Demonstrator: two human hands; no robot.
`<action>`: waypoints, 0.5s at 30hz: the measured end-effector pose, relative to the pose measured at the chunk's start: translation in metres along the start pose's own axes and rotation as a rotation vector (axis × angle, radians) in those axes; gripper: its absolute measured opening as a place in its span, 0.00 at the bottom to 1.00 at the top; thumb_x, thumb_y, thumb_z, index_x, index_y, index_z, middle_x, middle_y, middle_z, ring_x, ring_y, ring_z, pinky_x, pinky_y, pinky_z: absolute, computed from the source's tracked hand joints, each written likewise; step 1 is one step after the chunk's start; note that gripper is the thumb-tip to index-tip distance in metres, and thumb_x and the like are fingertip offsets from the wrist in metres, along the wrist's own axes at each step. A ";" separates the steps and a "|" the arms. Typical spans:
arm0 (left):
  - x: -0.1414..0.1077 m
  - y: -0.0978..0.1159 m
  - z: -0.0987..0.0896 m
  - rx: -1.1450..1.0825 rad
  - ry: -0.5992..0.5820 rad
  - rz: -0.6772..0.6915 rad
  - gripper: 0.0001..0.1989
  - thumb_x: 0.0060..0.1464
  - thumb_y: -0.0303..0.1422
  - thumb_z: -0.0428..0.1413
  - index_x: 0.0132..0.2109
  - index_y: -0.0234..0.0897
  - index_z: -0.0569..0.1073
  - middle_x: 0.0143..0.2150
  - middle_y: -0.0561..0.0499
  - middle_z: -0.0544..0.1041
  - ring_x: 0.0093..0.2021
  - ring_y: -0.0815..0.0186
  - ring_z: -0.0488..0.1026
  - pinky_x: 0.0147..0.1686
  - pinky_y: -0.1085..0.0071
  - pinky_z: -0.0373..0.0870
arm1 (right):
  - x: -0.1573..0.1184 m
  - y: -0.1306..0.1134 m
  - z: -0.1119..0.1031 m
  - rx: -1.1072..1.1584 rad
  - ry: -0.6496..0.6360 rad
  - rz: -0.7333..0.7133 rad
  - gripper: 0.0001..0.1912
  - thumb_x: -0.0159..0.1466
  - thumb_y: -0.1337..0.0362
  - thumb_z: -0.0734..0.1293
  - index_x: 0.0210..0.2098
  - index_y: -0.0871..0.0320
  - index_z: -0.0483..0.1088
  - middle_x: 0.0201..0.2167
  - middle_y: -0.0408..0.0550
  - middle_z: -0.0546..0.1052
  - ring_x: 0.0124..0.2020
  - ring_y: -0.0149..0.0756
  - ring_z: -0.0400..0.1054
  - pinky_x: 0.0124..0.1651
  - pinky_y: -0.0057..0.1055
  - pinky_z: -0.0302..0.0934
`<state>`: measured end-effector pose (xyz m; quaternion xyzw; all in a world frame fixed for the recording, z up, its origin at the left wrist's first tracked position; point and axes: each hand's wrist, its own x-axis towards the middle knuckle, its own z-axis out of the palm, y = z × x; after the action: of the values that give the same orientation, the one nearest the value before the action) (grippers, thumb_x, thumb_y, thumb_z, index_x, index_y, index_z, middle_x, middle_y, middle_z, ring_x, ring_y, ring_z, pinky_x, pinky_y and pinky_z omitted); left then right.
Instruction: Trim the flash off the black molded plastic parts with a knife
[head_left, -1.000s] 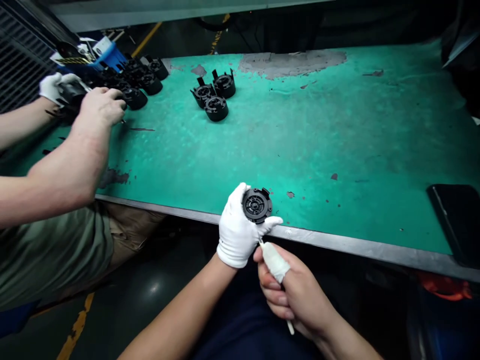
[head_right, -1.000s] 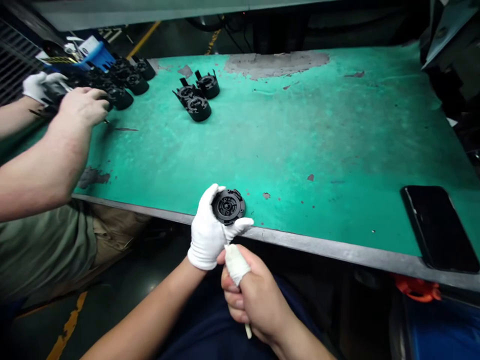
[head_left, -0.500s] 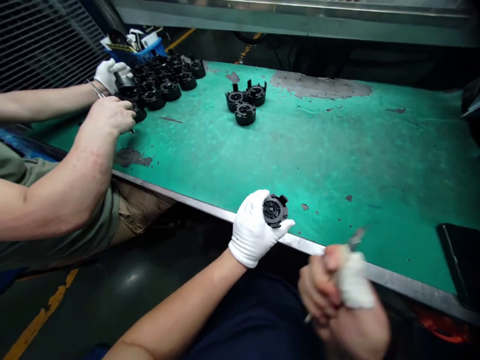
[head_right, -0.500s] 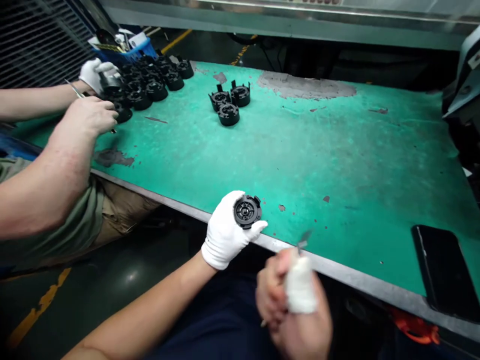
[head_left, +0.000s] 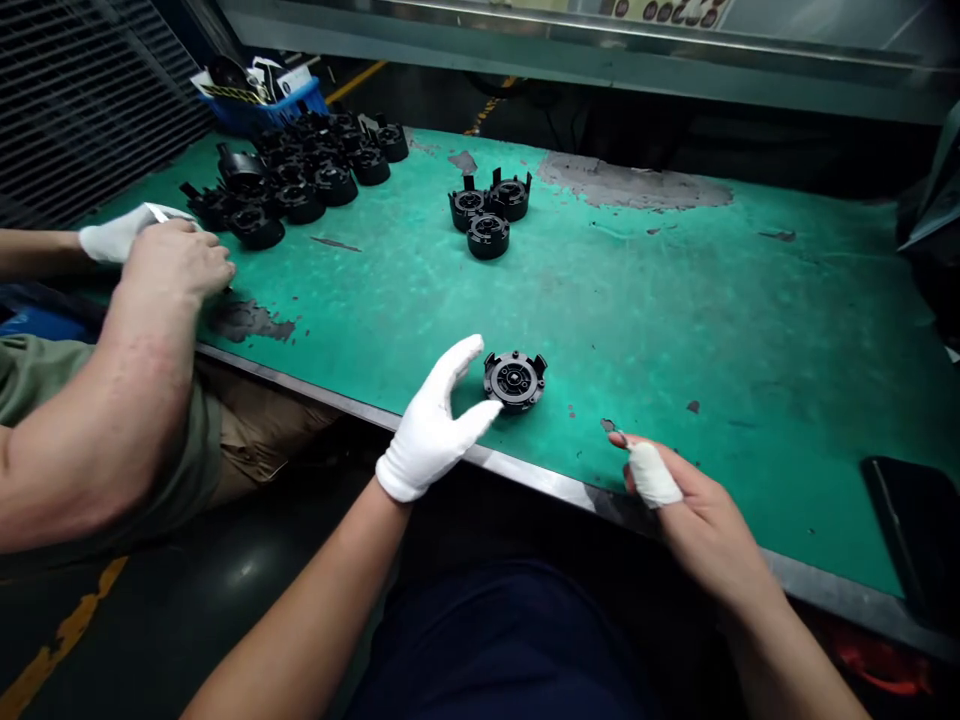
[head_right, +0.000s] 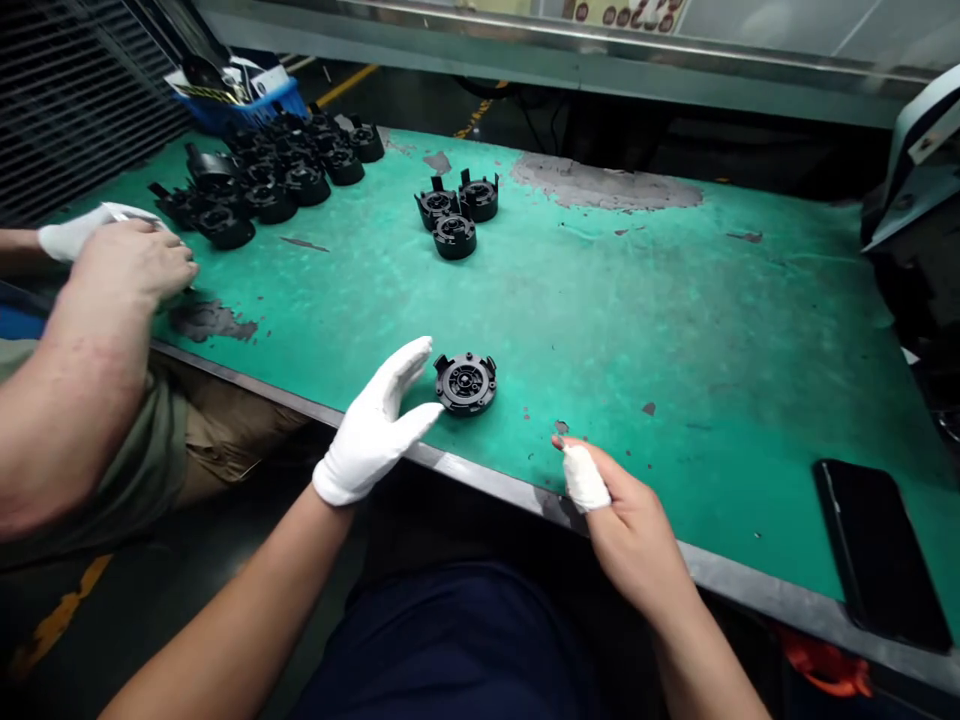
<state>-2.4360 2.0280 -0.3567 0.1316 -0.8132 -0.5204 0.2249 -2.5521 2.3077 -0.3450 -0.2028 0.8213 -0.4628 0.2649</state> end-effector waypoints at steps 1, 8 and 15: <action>0.002 0.001 0.004 0.041 -0.002 0.009 0.39 0.59 0.40 0.64 0.71 0.42 0.56 0.74 0.42 0.56 0.74 0.53 0.55 0.73 0.51 0.56 | 0.009 -0.001 0.000 -0.118 -0.034 -0.061 0.21 0.71 0.49 0.61 0.55 0.48 0.75 0.50 0.49 0.80 0.49 0.43 0.74 0.50 0.38 0.68; 0.025 -0.003 0.024 0.236 -0.109 0.056 0.52 0.49 0.50 0.69 0.72 0.37 0.53 0.73 0.37 0.57 0.73 0.48 0.56 0.73 0.50 0.55 | 0.053 -0.023 0.014 -0.654 -0.157 -0.303 0.21 0.73 0.55 0.57 0.59 0.45 0.73 0.47 0.46 0.81 0.47 0.42 0.76 0.51 0.38 0.68; 0.028 -0.010 0.034 0.308 -0.061 0.010 0.48 0.50 0.45 0.69 0.70 0.37 0.55 0.66 0.38 0.66 0.66 0.51 0.67 0.68 0.55 0.64 | 0.064 -0.030 0.011 -0.904 -0.127 -0.396 0.20 0.73 0.56 0.58 0.60 0.44 0.72 0.34 0.44 0.79 0.36 0.41 0.75 0.30 0.35 0.59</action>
<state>-2.4772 2.0378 -0.3711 0.1448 -0.8904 -0.3923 0.1799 -2.5922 2.2491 -0.3390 -0.4772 0.8677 -0.0884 0.1072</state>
